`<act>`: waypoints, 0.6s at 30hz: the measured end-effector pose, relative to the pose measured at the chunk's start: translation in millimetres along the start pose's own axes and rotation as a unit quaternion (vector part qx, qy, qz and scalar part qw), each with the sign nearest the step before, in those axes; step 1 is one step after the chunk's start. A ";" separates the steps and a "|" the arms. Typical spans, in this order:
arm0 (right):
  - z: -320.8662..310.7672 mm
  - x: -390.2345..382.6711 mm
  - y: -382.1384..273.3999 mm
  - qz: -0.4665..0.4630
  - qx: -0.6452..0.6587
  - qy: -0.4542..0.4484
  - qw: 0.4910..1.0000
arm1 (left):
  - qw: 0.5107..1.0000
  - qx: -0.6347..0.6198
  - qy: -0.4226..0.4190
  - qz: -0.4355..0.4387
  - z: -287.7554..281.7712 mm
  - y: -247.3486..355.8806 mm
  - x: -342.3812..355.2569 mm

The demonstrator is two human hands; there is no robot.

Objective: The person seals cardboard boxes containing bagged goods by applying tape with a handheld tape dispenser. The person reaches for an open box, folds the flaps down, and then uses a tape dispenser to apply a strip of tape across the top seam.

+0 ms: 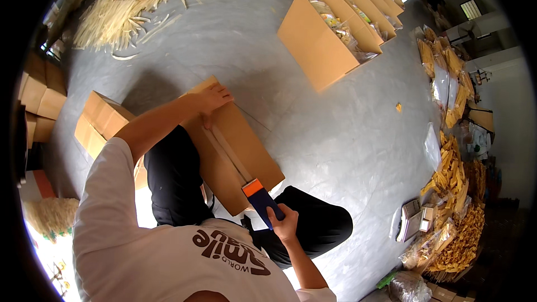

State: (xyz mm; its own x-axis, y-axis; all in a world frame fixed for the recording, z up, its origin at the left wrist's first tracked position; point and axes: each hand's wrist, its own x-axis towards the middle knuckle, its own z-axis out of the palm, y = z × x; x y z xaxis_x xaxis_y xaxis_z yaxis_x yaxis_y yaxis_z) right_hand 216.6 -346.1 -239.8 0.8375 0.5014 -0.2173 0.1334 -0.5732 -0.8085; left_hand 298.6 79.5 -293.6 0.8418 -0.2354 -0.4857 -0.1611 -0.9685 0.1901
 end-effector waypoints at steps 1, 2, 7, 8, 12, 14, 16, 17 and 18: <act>3.1 4.3 -1.5 -0.004 0.001 0.012 1.000 | 1.000 -0.007 0.005 -0.004 0.4 -6.2 -2.0; 6.5 11.4 -3.3 -0.014 0.002 0.017 1.000 | 1.000 -0.014 0.009 -0.009 0.0 -12.1 -2.2; 28.6 70.2 -19.8 -0.027 0.014 0.017 0.999 | 1.000 0.007 -0.022 0.004 -10.4 -38.0 4.4; 34.0 85.1 -24.7 -0.018 0.032 0.005 0.999 | 0.999 -0.036 -0.013 0.035 -12.3 -42.0 6.1; 54.4 132.2 -41.6 -0.031 0.021 0.021 0.999 | 0.999 -0.031 0.020 -0.003 -11.2 -3.8 26.8; 61.3 141.1 -49.0 -0.034 0.046 0.017 0.998 | 0.997 -0.068 0.017 -0.028 -7.2 -2.2 25.5; 47.5 144.8 -47.8 -0.015 0.053 -0.071 0.996 | 0.996 -0.082 0.039 -0.011 -5.6 -3.6 21.4; 39.9 144.7 -46.1 -0.027 0.066 -0.123 0.990 | 0.995 -0.089 0.053 -0.003 -8.9 -4.3 16.8; 33.0 144.0 -43.0 -0.039 0.079 -0.174 0.981 | 0.995 -0.088 0.050 -0.004 -11.5 -3.0 12.6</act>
State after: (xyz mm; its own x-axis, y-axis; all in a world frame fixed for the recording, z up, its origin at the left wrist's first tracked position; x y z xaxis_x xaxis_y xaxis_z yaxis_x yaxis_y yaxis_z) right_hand 314.0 -227.9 -254.3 0.5929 0.7460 -0.3033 0.0824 -0.4309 -0.8986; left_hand 315.6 80.4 -290.5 0.8915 -0.2090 -0.4020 -0.0678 -0.9388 0.3378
